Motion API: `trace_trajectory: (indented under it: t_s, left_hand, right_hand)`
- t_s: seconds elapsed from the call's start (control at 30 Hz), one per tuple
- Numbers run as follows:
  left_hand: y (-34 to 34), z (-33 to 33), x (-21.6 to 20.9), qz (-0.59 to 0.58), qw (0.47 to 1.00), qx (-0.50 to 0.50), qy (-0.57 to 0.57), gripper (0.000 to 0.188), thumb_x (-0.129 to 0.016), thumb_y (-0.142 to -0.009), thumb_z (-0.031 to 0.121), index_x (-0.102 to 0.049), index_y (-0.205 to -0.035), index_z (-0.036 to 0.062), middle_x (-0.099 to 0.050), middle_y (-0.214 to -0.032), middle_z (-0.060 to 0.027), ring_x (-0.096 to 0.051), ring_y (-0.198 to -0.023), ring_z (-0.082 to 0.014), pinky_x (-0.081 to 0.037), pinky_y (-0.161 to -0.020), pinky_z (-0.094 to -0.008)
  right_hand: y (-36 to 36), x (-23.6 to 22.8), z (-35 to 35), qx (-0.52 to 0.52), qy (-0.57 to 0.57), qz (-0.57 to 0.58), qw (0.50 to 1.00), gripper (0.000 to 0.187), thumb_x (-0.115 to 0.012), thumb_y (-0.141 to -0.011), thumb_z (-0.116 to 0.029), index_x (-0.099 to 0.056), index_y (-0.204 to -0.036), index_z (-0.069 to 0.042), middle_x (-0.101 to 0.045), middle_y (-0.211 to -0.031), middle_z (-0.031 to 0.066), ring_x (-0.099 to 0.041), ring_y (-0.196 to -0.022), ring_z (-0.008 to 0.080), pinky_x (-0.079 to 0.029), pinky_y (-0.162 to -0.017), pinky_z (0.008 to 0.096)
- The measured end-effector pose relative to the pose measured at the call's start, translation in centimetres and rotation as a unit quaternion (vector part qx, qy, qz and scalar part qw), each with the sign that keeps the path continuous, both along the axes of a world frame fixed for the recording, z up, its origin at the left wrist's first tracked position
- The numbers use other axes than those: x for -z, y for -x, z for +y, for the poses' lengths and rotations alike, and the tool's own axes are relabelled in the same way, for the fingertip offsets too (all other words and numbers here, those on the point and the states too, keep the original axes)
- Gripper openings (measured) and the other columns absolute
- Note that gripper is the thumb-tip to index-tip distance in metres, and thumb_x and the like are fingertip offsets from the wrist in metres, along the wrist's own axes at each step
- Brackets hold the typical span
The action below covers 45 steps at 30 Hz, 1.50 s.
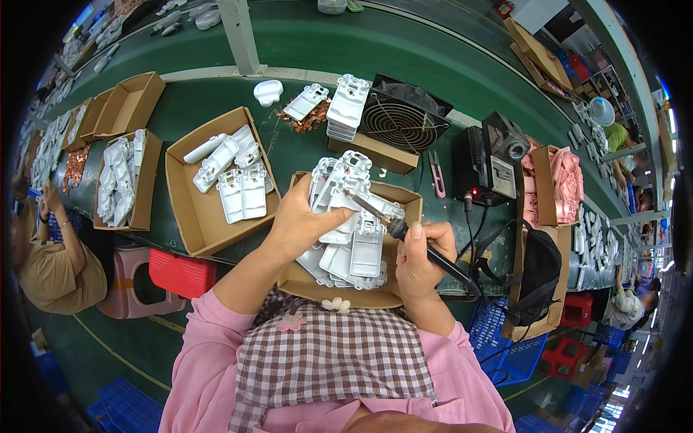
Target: The person solders plastic casing components using a soldering iron, picking them from and placing them into cardboard boxes on the assembly line.
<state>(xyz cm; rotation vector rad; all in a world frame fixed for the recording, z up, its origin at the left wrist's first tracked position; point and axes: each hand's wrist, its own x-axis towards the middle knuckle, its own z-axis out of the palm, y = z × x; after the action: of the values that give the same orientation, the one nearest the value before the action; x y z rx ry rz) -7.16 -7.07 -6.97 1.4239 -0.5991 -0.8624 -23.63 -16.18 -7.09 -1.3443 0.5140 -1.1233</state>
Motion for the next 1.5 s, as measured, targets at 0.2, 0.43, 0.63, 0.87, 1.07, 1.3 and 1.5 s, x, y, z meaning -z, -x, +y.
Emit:
trace_trajectory:
  t_s: [0.2,0.43,0.63,0.87,1.07,1.3,1.5]
  left_hand:
    - [-0.1,0.0,0.2,0.000,1.000,0.001,-0.005,0.043,-0.074,-0.072,0.010,-0.055,-0.109,-0.0010,-0.066,-0.098,-0.0084,-0.063,-0.086,-0.0126,-0.050,-0.076,-0.0270]
    - [-0.2,0.1,0.2,0.032,0.999,0.016,0.006,0.044,-0.074,-0.073,0.009,-0.053,-0.111,-0.0007,-0.065,-0.099,-0.0079,-0.063,-0.086,-0.0128,-0.050,-0.077,-0.0270]
    - [-0.7,0.4,-0.1,0.255,0.961,0.088,0.067,0.047,-0.070,-0.080,0.015,-0.049,-0.120,0.0008,-0.062,-0.107,-0.0078,-0.062,-0.092,-0.0143,-0.051,-0.081,-0.0297]
    - [-0.9,0.0,-0.4,0.352,0.928,0.105,0.068,0.044,-0.063,-0.084,0.012,-0.047,-0.123,0.0006,-0.062,-0.107,-0.0108,-0.064,-0.094,-0.0189,-0.054,-0.080,-0.0333]
    - [-0.3,0.1,-0.1,0.213,0.975,0.047,0.035,0.048,-0.070,-0.077,0.007,-0.046,-0.119,0.0003,-0.060,-0.105,-0.0105,-0.062,-0.089,-0.0167,-0.056,-0.070,-0.0300]
    - [0.5,0.6,-0.5,0.075,0.996,-0.036,0.041,0.042,-0.065,-0.077,0.000,-0.048,-0.115,-0.0019,-0.060,-0.101,-0.0105,-0.063,-0.082,-0.0147,-0.057,-0.064,-0.0283]
    - [0.4,0.7,-0.7,0.080,0.996,-0.037,0.034,0.040,-0.064,-0.078,0.000,-0.048,-0.115,-0.0016,-0.060,-0.100,-0.0104,-0.063,-0.081,-0.0145,-0.057,-0.064,-0.0277]
  right_hand:
    - [-0.1,0.0,0.0,-0.001,-0.003,0.001,1.000,0.017,-0.059,-0.089,-0.008,-0.044,-0.080,-0.005,-0.048,-0.062,0.0033,-0.039,-0.041,0.0061,-0.030,-0.035,0.0191]
    - [-0.2,-0.4,0.3,0.023,-0.039,-0.045,0.998,0.019,-0.056,-0.089,-0.008,-0.040,-0.078,-0.007,-0.042,-0.061,0.0006,-0.034,-0.043,0.0053,-0.028,-0.037,0.0200]
    - [0.1,-0.7,0.4,0.044,-0.029,-0.087,0.995,0.022,-0.055,-0.088,-0.015,-0.037,-0.078,-0.009,-0.041,-0.062,0.0011,-0.032,-0.044,0.0058,-0.028,-0.040,0.0196]
    - [0.1,-0.5,0.2,0.041,-0.015,-0.117,0.992,0.020,-0.055,-0.088,-0.015,-0.038,-0.080,-0.008,-0.044,-0.065,0.0028,-0.035,-0.046,0.0061,-0.032,-0.042,0.0200]
    - [0.6,0.4,-0.3,0.022,0.018,-0.108,0.994,0.017,-0.057,-0.090,-0.013,-0.042,-0.087,-0.005,-0.050,-0.066,0.0064,-0.043,-0.047,0.0083,-0.038,-0.043,0.0216]
    - [0.7,0.4,-0.2,0.030,0.016,-0.061,0.998,0.014,-0.056,-0.090,-0.006,-0.043,-0.085,-0.004,-0.050,-0.065,0.0037,-0.043,-0.049,0.0056,-0.033,-0.044,0.0199]
    - [0.1,0.1,0.0,0.062,0.006,-0.034,0.997,0.020,-0.061,-0.087,-0.011,-0.043,-0.079,-0.007,-0.041,-0.062,-0.0011,-0.034,-0.046,0.0045,-0.027,-0.039,0.0192]
